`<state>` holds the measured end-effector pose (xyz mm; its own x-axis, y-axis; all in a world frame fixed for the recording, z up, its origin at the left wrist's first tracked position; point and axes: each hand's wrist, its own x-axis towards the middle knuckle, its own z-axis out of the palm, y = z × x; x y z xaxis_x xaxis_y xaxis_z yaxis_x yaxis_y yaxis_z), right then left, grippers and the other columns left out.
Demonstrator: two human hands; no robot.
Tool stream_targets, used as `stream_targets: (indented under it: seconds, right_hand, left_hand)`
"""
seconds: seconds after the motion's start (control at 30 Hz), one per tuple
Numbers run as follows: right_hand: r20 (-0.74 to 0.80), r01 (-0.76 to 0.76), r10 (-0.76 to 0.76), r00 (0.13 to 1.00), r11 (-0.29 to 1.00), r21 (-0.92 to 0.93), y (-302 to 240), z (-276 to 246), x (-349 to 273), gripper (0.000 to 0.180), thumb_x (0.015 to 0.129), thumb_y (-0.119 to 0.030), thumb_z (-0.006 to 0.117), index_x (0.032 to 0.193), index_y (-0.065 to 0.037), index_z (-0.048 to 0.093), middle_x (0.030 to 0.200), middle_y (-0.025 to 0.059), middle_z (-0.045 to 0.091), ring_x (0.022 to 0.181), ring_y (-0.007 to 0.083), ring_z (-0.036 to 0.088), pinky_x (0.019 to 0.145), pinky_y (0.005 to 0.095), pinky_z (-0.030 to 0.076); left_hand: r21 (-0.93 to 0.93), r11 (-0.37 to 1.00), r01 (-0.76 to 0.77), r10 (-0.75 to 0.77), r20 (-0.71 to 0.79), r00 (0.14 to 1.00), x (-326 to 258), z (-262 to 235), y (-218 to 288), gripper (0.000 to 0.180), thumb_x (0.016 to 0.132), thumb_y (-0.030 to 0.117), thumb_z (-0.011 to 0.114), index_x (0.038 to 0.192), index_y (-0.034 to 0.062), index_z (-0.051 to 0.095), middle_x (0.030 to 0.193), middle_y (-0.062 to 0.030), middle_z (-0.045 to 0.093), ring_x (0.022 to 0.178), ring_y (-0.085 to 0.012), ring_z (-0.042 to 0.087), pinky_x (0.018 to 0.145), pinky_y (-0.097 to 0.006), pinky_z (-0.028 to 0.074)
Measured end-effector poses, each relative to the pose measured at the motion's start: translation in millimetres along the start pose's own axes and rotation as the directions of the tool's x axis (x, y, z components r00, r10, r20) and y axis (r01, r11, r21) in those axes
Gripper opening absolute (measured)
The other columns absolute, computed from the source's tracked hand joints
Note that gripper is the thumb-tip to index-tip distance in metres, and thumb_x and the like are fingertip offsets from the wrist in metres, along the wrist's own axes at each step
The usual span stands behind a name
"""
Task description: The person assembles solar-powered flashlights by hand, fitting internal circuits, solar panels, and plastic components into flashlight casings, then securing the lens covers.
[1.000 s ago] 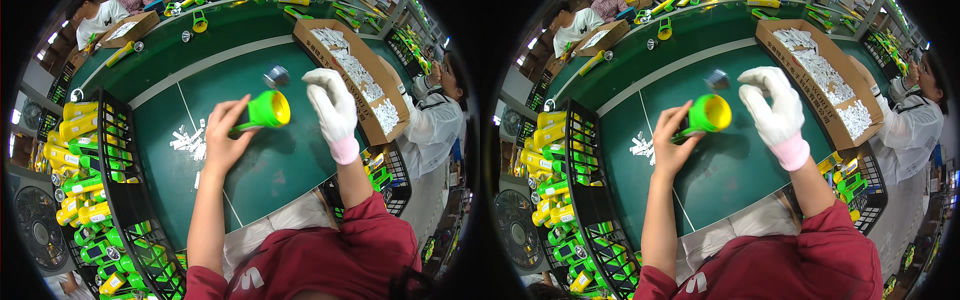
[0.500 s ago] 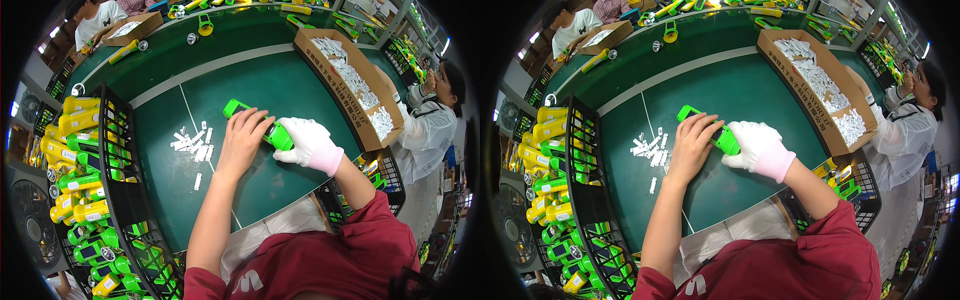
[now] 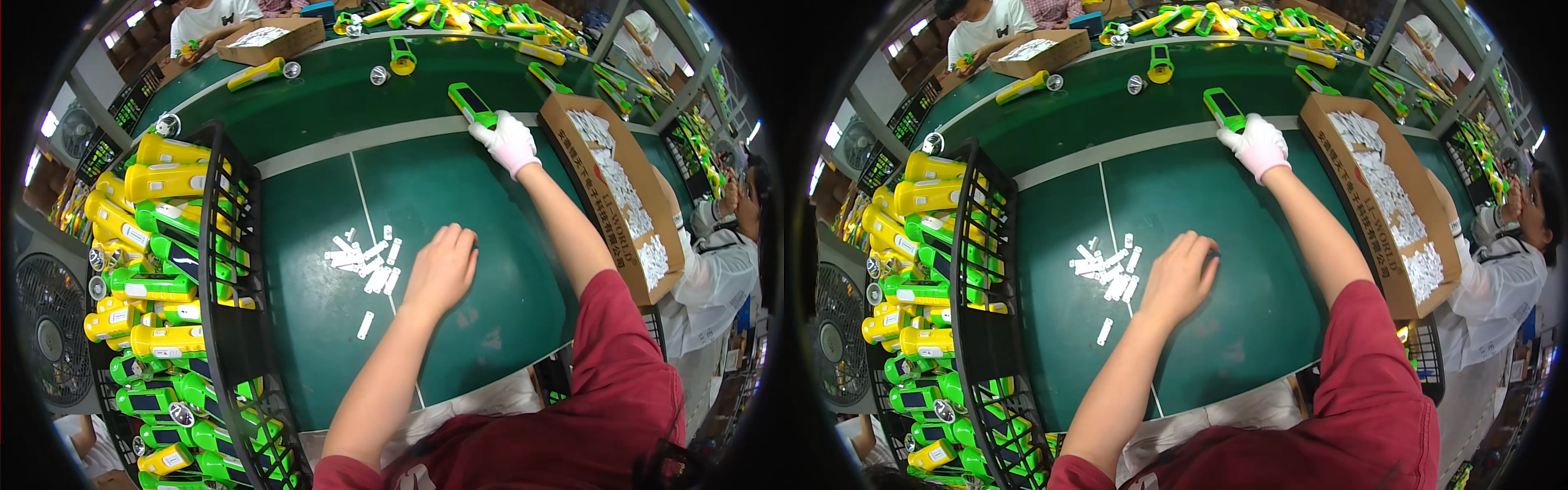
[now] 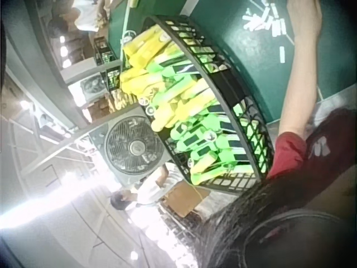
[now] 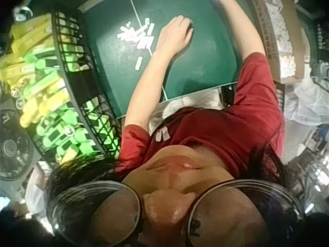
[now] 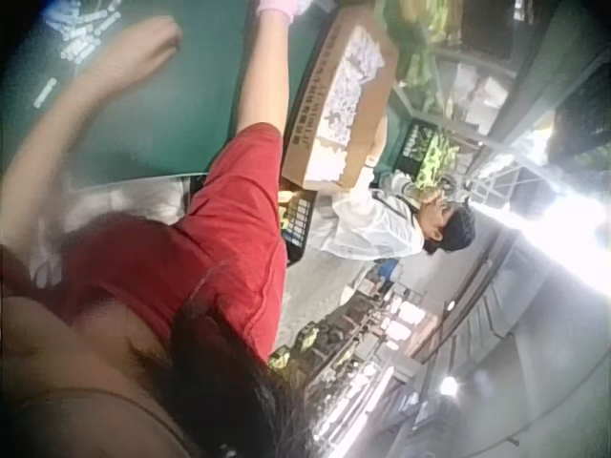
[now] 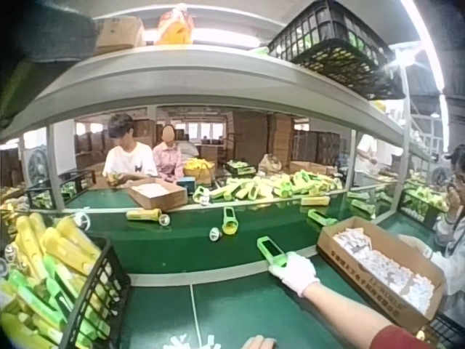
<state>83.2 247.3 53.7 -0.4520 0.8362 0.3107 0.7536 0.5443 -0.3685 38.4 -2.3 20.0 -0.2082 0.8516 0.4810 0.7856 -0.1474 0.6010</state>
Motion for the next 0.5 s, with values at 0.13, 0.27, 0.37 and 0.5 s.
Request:
stream_targets:
  seconds: [0.13,0.27,0.37,0.5]
  right_hand:
    - [0.096,-0.122,0.129,0.987,0.990,-0.075,-15,28,54,0.063,0.067,-0.052,0.060,0.101,0.001,0.055,0.098,0.0233,0.061,0.091,0.0353,0.060,0.080,0.0401,0.047]
    - [0.105,-0.046,0.056,0.993,0.995,-0.091,-17,41,95,0.063,0.069,-0.053,0.060,0.103,-0.001,0.054,0.102,0.0207,0.061,0.095,0.0342,0.059,0.083,0.0391,0.046]
    - [0.123,-0.090,0.104,0.987,0.990,-0.108,-17,53,117,0.065,0.069,-0.055,0.059,0.107,-0.001,0.054,0.102,0.0200,0.061,0.097,0.0327,0.059,0.083,0.0382,0.046]
    - [0.089,-0.156,0.191,0.978,0.942,-0.298,-40,52,127,0.068,0.070,-0.060,0.058,0.110,-0.005,0.056,0.110,0.0157,0.058,0.103,0.0288,0.057,0.085,0.0380,0.047]
  left_hand:
    - [-0.020,0.999,0.026,-0.026,0.007,1.000,-1,-1,-3,0.010,0.077,0.007,0.058,0.085,0.0035,0.052,0.081,-0.0098,0.051,0.078,-0.0273,0.054,0.065,-0.037,0.046]
    - [-0.048,0.998,0.044,-0.045,-0.014,0.999,1,-2,-4,0.008,0.077,0.006,0.058,0.082,0.0031,0.052,0.078,-0.0097,0.051,0.076,-0.0267,0.054,0.064,-0.037,0.046]
    - [-0.066,0.997,0.046,-0.047,-0.012,0.999,3,-1,-5,0.009,0.077,0.006,0.058,0.082,0.0027,0.052,0.078,-0.0097,0.051,0.075,-0.0264,0.054,0.063,-0.036,0.046]
    - [-0.082,0.994,0.077,-0.078,-0.008,0.997,2,-3,-8,0.008,0.077,0.005,0.058,0.082,0.0023,0.053,0.078,-0.0097,0.051,0.074,-0.0260,0.054,0.062,-0.036,0.047]
